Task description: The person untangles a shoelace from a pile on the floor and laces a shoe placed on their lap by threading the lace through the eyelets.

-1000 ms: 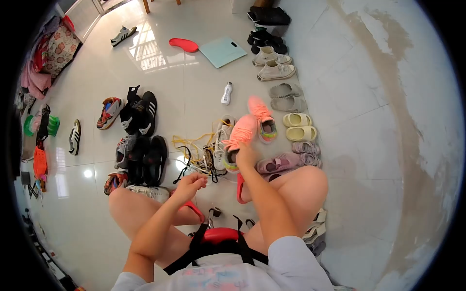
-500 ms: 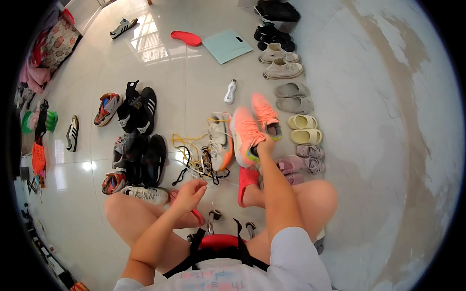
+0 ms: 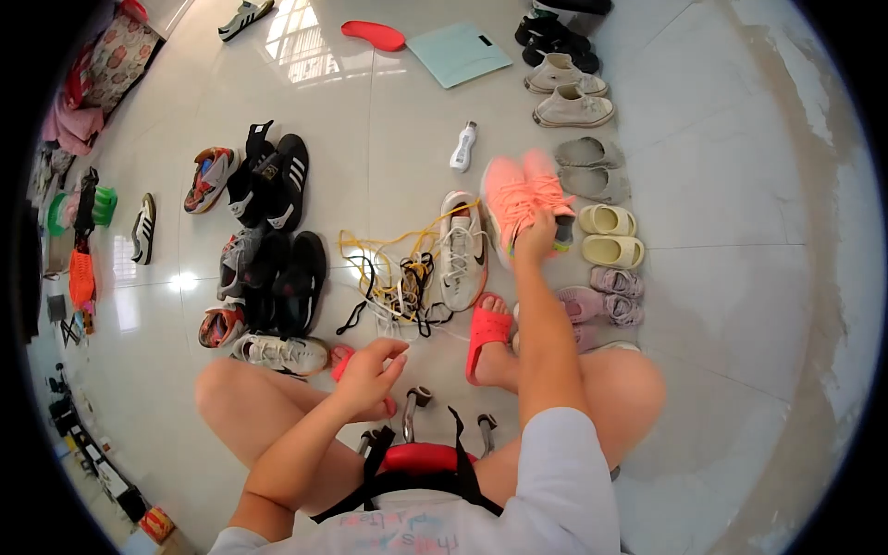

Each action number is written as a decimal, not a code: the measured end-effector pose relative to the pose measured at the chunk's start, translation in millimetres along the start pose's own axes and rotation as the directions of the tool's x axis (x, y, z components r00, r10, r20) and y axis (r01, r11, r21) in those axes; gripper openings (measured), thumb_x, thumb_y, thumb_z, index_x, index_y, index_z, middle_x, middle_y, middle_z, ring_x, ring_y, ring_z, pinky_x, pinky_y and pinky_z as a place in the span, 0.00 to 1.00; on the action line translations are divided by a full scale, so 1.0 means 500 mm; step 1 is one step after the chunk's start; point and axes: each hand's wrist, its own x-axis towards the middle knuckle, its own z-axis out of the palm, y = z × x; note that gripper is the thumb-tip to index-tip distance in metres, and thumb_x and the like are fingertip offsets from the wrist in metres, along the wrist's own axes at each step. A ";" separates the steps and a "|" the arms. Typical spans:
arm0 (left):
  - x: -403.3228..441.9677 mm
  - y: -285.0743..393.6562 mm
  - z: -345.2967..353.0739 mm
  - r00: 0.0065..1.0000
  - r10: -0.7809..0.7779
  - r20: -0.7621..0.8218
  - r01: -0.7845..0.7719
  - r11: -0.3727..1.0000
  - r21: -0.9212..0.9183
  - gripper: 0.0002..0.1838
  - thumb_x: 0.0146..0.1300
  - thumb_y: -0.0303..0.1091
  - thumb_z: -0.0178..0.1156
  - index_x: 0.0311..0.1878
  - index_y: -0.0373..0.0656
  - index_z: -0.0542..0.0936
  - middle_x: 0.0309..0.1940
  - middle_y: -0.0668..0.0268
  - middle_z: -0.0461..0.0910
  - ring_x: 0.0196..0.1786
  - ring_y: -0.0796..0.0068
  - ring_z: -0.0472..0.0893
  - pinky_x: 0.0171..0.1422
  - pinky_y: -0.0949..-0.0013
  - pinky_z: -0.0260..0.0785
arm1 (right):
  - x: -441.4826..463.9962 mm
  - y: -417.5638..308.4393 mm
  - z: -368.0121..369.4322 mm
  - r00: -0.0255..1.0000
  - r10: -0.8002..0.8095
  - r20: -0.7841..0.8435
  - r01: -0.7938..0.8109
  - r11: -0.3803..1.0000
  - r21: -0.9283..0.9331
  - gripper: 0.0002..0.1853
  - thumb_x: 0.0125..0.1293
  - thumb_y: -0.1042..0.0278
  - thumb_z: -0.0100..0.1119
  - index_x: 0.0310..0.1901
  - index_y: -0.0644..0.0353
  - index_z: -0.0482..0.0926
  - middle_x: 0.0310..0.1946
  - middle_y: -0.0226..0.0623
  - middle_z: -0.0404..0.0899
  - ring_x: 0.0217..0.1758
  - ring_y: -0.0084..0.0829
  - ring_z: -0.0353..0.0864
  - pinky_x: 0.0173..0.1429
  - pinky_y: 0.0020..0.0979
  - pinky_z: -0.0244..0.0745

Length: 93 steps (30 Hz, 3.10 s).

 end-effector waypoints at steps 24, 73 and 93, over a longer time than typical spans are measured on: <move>-0.054 -0.036 0.002 0.965 -0.063 0.256 -0.052 0.906 0.419 0.20 0.63 0.43 0.55 0.52 0.40 0.74 0.41 0.51 0.77 0.45 0.50 0.79 0.48 0.54 0.72 | -0.101 -0.261 0.132 0.551 -0.426 0.718 0.805 0.498 -0.322 0.14 0.61 0.64 0.52 0.44 0.59 0.82 0.59 0.37 0.71 0.70 0.36 0.60 0.74 0.61 0.40; -0.634 0.295 -0.188 0.375 0.727 -0.575 -0.900 0.434 -0.039 0.20 0.76 0.43 0.41 0.40 0.34 0.73 0.41 0.56 0.78 0.45 0.69 0.79 0.55 0.65 0.69 | -0.537 -0.605 -0.602 0.606 -0.506 0.614 -0.123 0.702 0.701 0.11 0.55 0.71 0.65 0.40 0.63 0.82 0.27 0.38 0.82 0.27 0.27 0.79 0.35 0.28 0.74; -0.516 -0.071 -0.032 0.838 0.252 -0.483 -0.384 0.902 -0.196 0.27 0.59 0.29 0.62 0.61 0.41 0.66 0.44 0.62 0.79 0.49 0.70 0.79 0.56 0.68 0.69 | -0.524 -0.681 -0.682 -0.038 -0.758 0.651 -0.412 0.605 0.681 0.13 0.72 0.65 0.48 0.37 0.63 0.80 0.32 0.32 0.80 0.33 0.20 0.77 0.38 0.22 0.72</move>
